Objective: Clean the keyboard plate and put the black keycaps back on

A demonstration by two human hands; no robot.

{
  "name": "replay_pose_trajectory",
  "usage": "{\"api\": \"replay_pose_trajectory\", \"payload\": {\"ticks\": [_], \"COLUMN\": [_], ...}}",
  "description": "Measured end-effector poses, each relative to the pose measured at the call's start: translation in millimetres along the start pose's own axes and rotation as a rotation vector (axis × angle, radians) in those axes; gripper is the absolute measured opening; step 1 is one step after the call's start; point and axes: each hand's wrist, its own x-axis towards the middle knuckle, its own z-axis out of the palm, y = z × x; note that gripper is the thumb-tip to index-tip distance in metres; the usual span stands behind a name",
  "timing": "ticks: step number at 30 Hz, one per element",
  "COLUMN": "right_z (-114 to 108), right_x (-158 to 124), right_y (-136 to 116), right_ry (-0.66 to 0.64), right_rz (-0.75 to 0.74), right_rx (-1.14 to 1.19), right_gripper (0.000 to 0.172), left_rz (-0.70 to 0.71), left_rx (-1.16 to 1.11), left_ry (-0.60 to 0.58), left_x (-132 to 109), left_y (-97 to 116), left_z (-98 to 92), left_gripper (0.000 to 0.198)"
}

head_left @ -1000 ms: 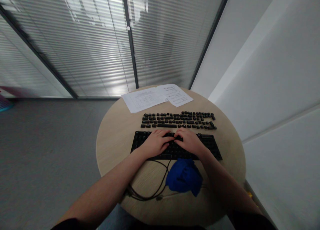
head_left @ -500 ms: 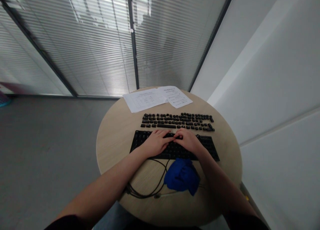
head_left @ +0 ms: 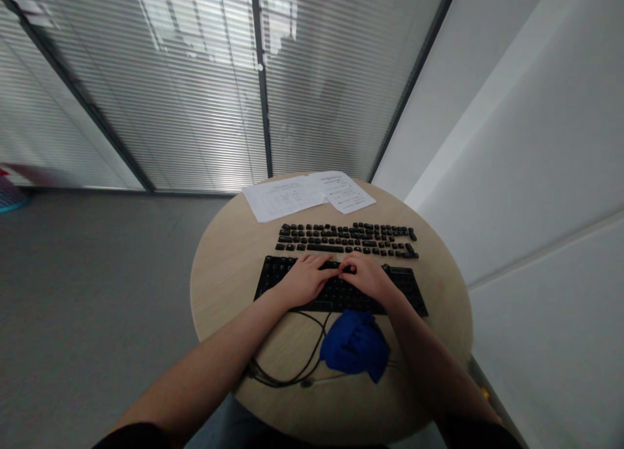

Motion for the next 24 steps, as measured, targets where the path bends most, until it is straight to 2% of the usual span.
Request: {"api": "replay_pose_trajectory", "payload": {"ticks": [9, 17, 24], "right_z": [1, 2, -3], "right_x": [1, 0, -2], "right_y": [-1, 5, 11], "right_ry": [-0.015, -0.029, -0.038], "right_rz": [0.015, -0.062, -0.083], "right_rx": [-0.072, -0.084, -0.013], "right_gripper": [0.010, 0.010, 0.011], "left_rz": [-0.023, -0.008, -0.119], "left_rx": [-0.005, -0.049, -0.234], "left_ry": [-0.002, 0.022, 0.189], "left_x": [1, 0, 1], "left_y": [-1, -4, -6], "left_z": [1.9, 4.4, 3.1], "left_gripper": [0.044, 0.042, 0.042]}}
